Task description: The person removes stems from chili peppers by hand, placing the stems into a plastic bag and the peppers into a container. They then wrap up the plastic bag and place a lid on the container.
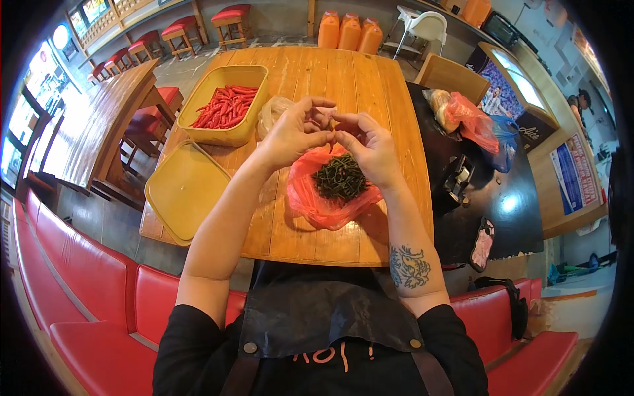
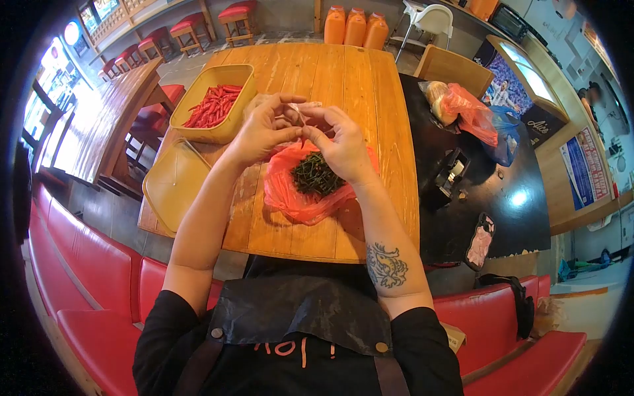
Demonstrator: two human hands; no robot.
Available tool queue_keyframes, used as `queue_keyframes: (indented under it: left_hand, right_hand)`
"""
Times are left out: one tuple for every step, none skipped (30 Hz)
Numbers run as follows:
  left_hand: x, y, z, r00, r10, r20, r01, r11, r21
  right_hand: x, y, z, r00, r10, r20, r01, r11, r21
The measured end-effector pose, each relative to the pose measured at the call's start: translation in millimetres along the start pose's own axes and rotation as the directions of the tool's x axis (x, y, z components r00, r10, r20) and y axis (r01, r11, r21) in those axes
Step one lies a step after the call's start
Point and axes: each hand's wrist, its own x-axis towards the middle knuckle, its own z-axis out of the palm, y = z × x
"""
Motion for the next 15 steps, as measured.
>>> queue_keyframes:
  left_hand:
    - [-1.4,2.0,0.9,1.000,-0.002,0.000,0.002,1.000,-0.001]
    - [-2.4,4.4,1.8,1.000,-0.009,0.008,0.009,1.000,0.027]
    - [-2.9,6.0,2.4,1.000,-0.015,0.016,0.014,0.998,0.056]
    - [-3.1,6.8,2.1,1.000,-0.016,0.016,0.015,0.998,0.055]
    - [-3.0,7.7,1.2,0.999,-0.032,0.040,0.029,0.995,0.092]
    - [-2.7,8.2,0.4,0.997,-0.049,0.064,0.041,0.991,0.129]
    - [-2.2,6.9,-0.2,0.997,-0.049,0.064,0.040,0.991,0.129]
    - [-1.6,4.2,-0.7,0.995,-0.054,0.081,0.046,0.994,0.098]
    - [-1.5,4.3,-0.3,0.993,-0.059,0.100,0.052,0.996,0.067]
    - [-1.7,4.8,-0.8,0.993,-0.058,0.099,0.051,0.996,0.068]
    - [-2.2,5.6,-1.5,0.990,-0.079,0.118,0.076,0.997,0.031]
    - [-2.8,6.5,-1.8,0.986,-0.099,0.136,0.100,0.995,-0.007]
    - [-2.5,3.8,-1.6,0.986,-0.098,0.135,0.100,0.995,-0.007]
    - [-1.5,-1.2,-0.9,0.994,-0.058,0.091,0.057,0.998,0.011]
    - [-0.9,-3.2,0.3,0.999,-0.017,0.048,0.015,0.999,0.031]
  right_hand:
    - [-0.7,0.5,0.6,0.997,0.080,0.004,-0.081,0.994,0.079]
    - [-1.3,1.1,0.8,0.987,0.160,0.014,-0.160,0.975,0.157]
    - [-1.5,3.2,-1.0,0.987,0.160,0.014,-0.161,0.975,0.156]
    - [-1.4,6.4,-4.1,0.983,0.178,0.033,-0.181,0.975,0.129]
    - [-1.2,7.9,-5.4,0.979,0.195,0.051,-0.200,0.975,0.102]
    - [-1.1,7.4,-4.9,0.979,0.195,0.052,-0.199,0.975,0.102]
    - [-1.2,6.3,-4.4,0.978,0.199,0.057,-0.206,0.968,0.144]
    - [-1.3,5.4,-4.2,0.977,0.204,0.061,-0.212,0.959,0.186]
    - [-1.2,4.8,-4.1,0.977,0.203,0.061,-0.211,0.960,0.185]
    - [-0.9,4.5,-3.8,0.975,0.214,0.064,-0.223,0.954,0.202]
    - [-0.8,4.1,-3.4,0.972,0.225,0.067,-0.234,0.947,0.218]
    - [-0.8,3.3,-3.5,0.972,0.225,0.068,-0.234,0.947,0.218]
    - [-1.0,2.3,-4.3,0.975,0.217,0.038,-0.220,0.957,0.187]
    - [-0.9,1.8,-5.1,0.978,0.207,0.010,-0.206,0.966,0.156]
    - [-0.5,2.2,-5.6,0.978,0.206,0.012,-0.205,0.966,0.156]
